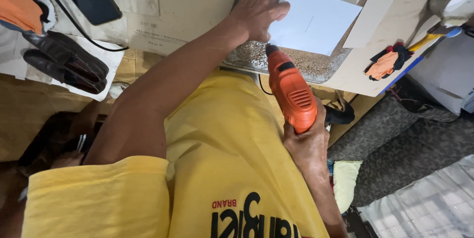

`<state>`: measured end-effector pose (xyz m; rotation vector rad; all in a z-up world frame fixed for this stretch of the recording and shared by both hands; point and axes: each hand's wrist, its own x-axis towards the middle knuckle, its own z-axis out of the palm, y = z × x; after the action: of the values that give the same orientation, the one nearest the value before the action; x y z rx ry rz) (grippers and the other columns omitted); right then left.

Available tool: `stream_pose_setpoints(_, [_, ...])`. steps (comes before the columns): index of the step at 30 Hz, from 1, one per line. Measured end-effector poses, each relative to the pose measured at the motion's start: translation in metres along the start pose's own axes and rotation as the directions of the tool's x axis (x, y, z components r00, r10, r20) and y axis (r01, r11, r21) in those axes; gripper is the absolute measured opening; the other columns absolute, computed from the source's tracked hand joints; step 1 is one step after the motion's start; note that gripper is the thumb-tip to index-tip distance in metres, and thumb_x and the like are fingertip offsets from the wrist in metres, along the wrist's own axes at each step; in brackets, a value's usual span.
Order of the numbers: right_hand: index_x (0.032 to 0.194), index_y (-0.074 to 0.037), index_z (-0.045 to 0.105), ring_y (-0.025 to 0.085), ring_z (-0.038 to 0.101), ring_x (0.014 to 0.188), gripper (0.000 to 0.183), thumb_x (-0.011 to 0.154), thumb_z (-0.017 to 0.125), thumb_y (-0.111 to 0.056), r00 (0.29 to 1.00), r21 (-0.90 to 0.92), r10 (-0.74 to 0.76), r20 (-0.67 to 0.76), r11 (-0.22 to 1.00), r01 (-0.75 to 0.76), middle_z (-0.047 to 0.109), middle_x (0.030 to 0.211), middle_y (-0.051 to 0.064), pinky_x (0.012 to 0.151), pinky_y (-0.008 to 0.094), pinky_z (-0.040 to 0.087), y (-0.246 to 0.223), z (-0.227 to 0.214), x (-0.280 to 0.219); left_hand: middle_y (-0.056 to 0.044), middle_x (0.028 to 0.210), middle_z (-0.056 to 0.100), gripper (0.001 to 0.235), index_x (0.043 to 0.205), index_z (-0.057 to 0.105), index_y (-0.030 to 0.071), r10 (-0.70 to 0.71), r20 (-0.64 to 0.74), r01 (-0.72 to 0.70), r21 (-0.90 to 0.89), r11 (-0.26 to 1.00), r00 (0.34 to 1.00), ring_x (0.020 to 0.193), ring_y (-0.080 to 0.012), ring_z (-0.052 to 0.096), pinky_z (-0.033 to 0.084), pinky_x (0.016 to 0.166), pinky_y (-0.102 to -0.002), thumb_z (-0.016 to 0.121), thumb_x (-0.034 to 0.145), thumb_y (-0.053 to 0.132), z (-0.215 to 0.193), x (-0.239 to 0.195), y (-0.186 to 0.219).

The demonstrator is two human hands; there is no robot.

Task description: Aligning a stack of paper and using a handheld power drill to create holes through the stack.

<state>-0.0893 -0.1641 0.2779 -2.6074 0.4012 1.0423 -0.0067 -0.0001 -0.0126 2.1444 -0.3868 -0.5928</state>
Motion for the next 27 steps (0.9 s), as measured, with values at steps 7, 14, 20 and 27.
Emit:
stream_pose_setpoints(7, [0.147,-0.015,0.043,0.034,0.071,0.090,0.073,0.079,0.069,-0.020,1.000,0.000,0.010,0.028,1.000,-0.010,0.073,0.111,0.010,0.085,0.045,0.055,0.003,0.002,0.007,-0.001,0.085,0.063,0.048,0.102,0.048,0.018,-0.007,0.012,0.007,0.014,1.000,1.000,0.067,-0.0281,0.057,0.046,0.057,-0.045,0.078,0.065,0.011,0.003,0.001,-0.001])
stream_pose_setpoints(14, [0.147,-0.016,0.045,0.033,0.071,0.091,0.071,0.079,0.067,-0.019,0.999,0.008,-0.028,0.022,1.000,0.028,0.073,0.114,0.010,0.087,0.043,0.054,-0.002,-0.001,0.007,-0.001,0.082,0.063,0.045,0.102,0.050,0.017,-0.004,0.006,0.004,0.034,0.999,1.000,0.067,-0.0254,0.058,0.049,0.060,-0.044,0.079,0.069,0.014,0.002,0.003,-0.001])
stream_pose_setpoints(20, [0.147,-0.016,0.047,0.029,0.069,0.082,0.070,0.080,0.068,-0.020,0.999,0.036,-0.036,0.015,0.999,0.036,0.073,0.108,0.009,0.084,0.039,0.055,-0.001,-0.006,0.004,-0.005,0.091,0.066,0.042,0.107,0.053,0.015,-0.074,0.083,0.072,0.025,0.997,0.994,0.077,-0.0292,0.062,0.049,0.070,-0.048,0.077,0.073,0.010,-0.009,0.002,0.013])
stream_pose_setpoints(27, [0.148,-0.011,0.046,0.023,0.065,0.078,0.069,0.083,0.067,-0.016,0.997,0.113,-0.067,0.038,0.992,0.063,0.072,0.105,0.009,0.081,0.036,0.054,-0.010,-0.012,-0.002,-0.010,0.099,0.064,0.047,0.110,0.049,0.013,-0.112,0.172,0.100,0.077,0.992,0.979,0.082,-0.0316,0.061,0.049,0.067,-0.048,0.081,0.076,0.013,-0.016,0.002,0.017])
